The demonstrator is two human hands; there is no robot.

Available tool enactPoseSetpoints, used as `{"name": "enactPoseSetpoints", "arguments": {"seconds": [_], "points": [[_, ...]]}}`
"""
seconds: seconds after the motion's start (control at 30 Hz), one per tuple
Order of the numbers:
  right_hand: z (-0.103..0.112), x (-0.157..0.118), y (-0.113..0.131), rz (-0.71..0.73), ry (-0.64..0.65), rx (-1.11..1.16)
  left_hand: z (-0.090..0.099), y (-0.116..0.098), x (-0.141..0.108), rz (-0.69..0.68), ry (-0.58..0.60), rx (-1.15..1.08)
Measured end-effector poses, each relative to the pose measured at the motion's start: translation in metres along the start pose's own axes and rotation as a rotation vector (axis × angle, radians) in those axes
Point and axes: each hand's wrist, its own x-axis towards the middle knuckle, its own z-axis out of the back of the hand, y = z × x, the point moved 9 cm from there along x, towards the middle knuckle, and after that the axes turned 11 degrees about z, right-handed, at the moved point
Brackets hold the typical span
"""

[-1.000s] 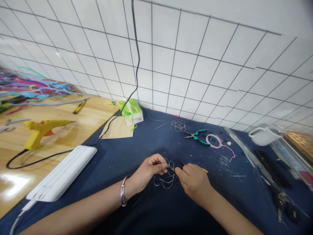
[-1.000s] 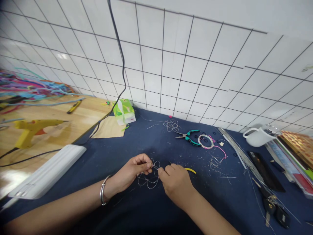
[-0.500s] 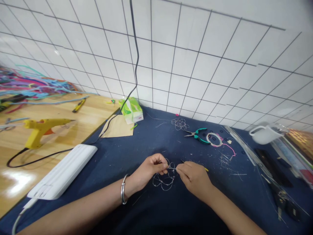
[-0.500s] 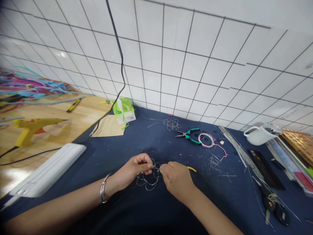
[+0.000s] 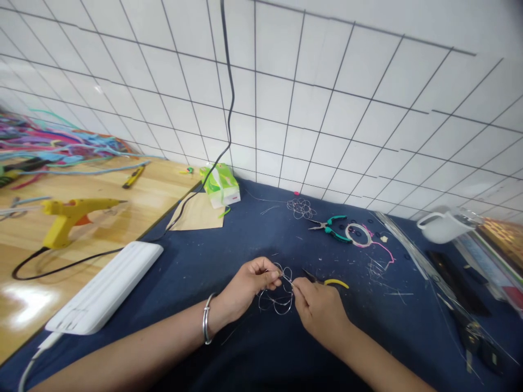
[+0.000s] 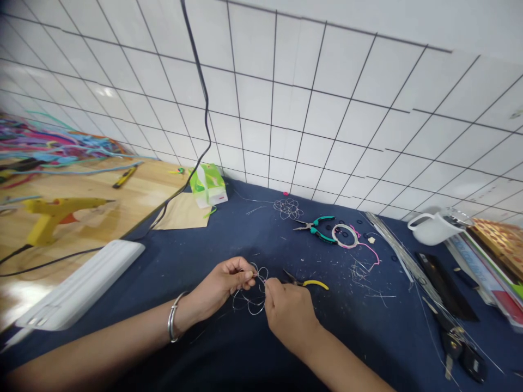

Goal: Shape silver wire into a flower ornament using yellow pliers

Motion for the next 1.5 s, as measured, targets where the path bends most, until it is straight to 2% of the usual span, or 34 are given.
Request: {"name": "enactPoseSetpoints", "arguments": {"seconds": [0.3,0.57,0.73,0.83,1.03,1.5], "points": [[-0.006,0.001,-0.007,-0.245,0.005,0.369,-0.004,-0.003,-0.003,-0.019,0.020,-0.023],[-0.038,-0.014,-0.005,-0.484,0.136,0.812,-0.002,-0.010,-0.006,-0.096,-0.029,0.035],[-0.026,-0.009,-0.004,-0.386,0.136,0.637,-0.001,-0.008,-0.006,-0.109,-0.047,0.050],[-0.023,-0.007,-0.007,-0.393,0.175,0.645,-0.002,-0.007,-0.005,-0.101,-0.043,0.050],[-0.039,-0.014,-0.007,-0.538,0.266,0.904,-0.004,-0.006,-0.007,-0.104,-0.034,0.047],[-0.058,-0.020,0.007,-0.553,0.120,1.166,-0.006,-0.008,-0.009,-0.115,-0.046,0.066]]}}
